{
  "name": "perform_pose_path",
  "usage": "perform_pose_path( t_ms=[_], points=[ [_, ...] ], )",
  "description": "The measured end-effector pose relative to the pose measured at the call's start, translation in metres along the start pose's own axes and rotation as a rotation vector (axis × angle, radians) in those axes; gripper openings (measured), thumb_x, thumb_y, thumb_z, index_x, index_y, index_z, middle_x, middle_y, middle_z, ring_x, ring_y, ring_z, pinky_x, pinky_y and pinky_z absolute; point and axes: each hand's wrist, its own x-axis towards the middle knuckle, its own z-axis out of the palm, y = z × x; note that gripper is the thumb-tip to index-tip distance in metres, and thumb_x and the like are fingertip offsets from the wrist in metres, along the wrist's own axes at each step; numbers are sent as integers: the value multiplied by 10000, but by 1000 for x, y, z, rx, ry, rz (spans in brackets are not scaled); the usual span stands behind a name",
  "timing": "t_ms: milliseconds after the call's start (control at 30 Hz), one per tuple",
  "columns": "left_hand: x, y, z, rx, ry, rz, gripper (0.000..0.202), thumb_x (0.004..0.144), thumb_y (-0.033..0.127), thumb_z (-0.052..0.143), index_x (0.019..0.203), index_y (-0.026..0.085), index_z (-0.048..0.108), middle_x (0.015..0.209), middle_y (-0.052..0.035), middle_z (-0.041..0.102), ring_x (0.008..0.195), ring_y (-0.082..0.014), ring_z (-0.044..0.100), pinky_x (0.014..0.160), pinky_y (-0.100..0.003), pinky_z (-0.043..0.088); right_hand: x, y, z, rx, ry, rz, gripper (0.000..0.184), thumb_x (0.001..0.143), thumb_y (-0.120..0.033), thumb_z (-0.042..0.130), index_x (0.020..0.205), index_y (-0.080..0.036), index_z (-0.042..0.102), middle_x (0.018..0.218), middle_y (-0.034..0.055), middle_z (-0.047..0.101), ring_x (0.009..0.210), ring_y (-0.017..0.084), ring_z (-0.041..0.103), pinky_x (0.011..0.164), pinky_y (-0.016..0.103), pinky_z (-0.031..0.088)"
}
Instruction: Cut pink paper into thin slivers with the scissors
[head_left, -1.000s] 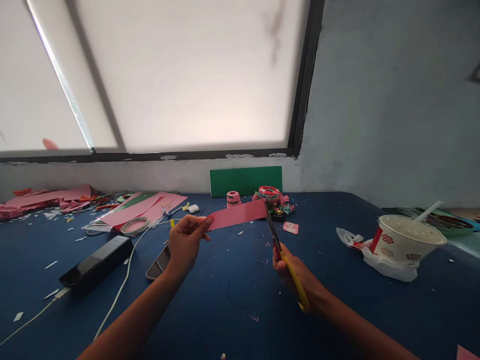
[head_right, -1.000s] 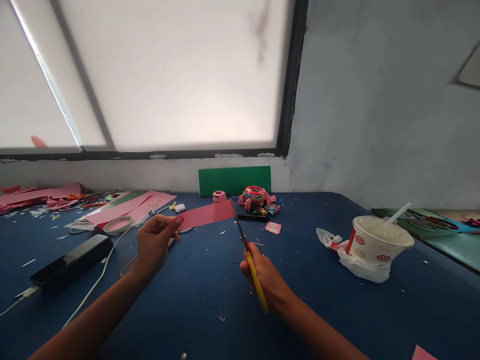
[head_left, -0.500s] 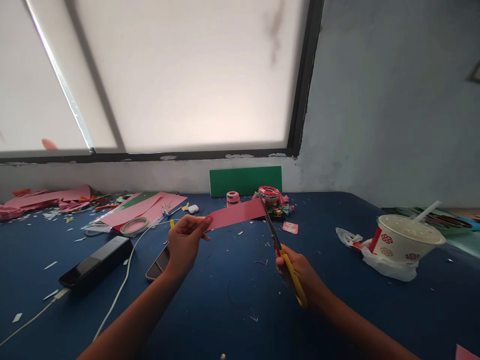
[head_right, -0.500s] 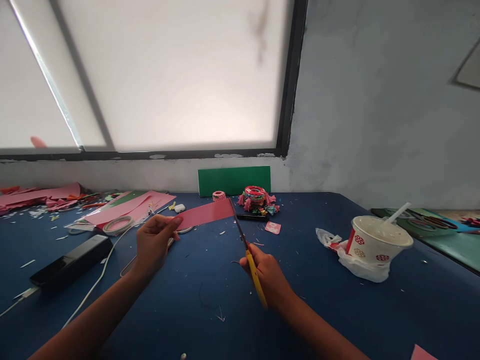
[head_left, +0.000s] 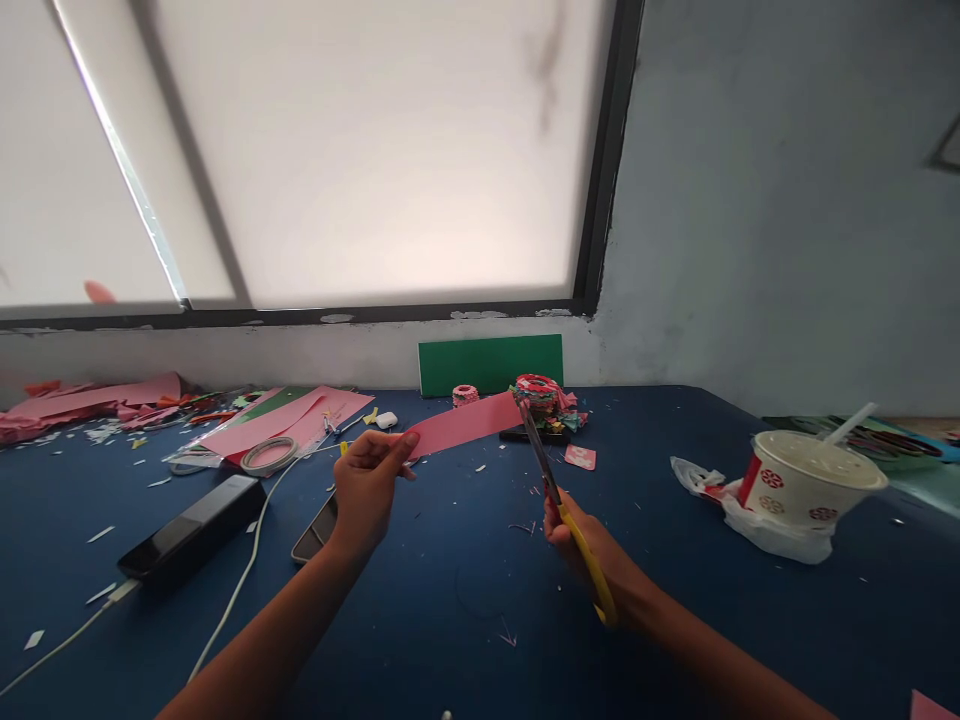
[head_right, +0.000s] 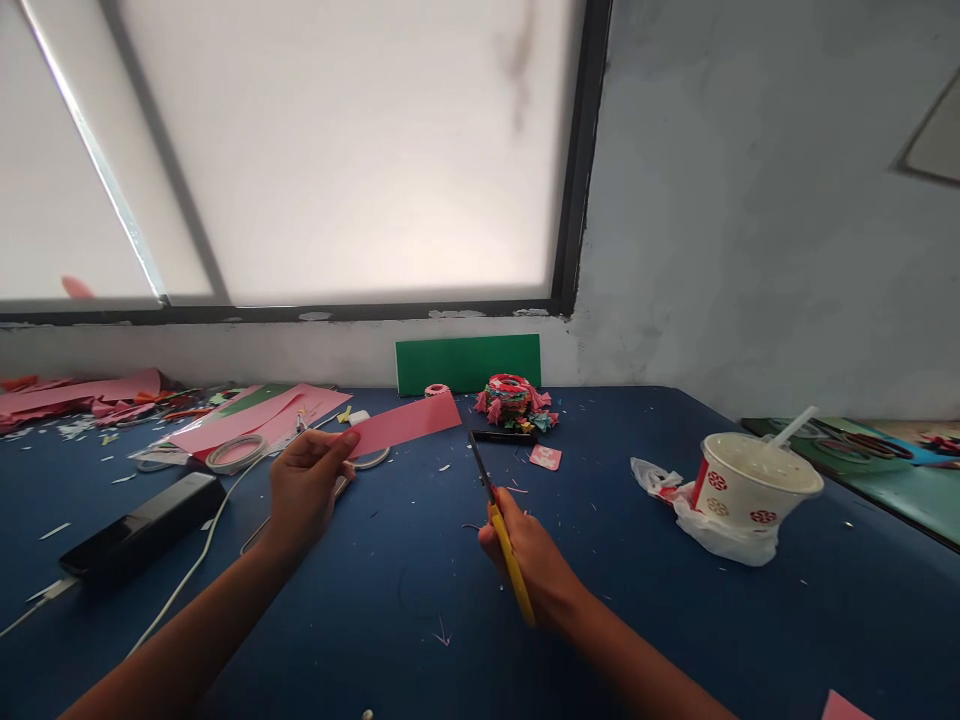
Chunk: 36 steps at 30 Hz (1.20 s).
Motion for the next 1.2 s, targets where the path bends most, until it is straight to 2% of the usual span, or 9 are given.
perform_pose_path(
  t_ms=[333, 467, 667, 1200],
  points=[
    [-1, 1, 1, -31, 15, 3, 171, 598, 248, 746, 632, 169, 598, 532, 67, 548, 424, -60, 507, 428, -188, 453, 0, 7, 1, -2, -22, 5, 627, 683, -798, 252, 841, -210, 401, 651, -35, 404, 508, 103, 335, 459, 224, 312],
    [-1, -1, 0, 2, -15, 15, 157, 608, 245, 738, 629, 169, 602, 516, 65, 556, 410, -59, 508, 421, -184, 440, 0, 3, 2, -22, -44, 8, 650, 669, -809, 251, 849, -204, 407, 644, -34, 401, 507, 103, 335, 453, 224, 309],
    [-3, -2, 0, 41, -46, 17, 160, 604, 250, 741, 630, 165, 608, 542, 51, 585, 422, -67, 516, 431, -199, 461, -1, 0, 1, -23, -23, -2, 646, 669, -810, 254, 821, -200, 404, 646, -34, 400, 507, 98, 323, 455, 225, 318],
    [-3, -1, 2, 44, -32, 24, 167, 595, 248, 748, 613, 164, 605, 573, 46, 598, 425, -63, 514, 430, -197, 471, 1, 2, 1, -17, 15, -6, 582, 719, -766, 278, 798, -204, 407, 649, -27, 410, 523, 111, 353, 464, 228, 321]
  ],
)
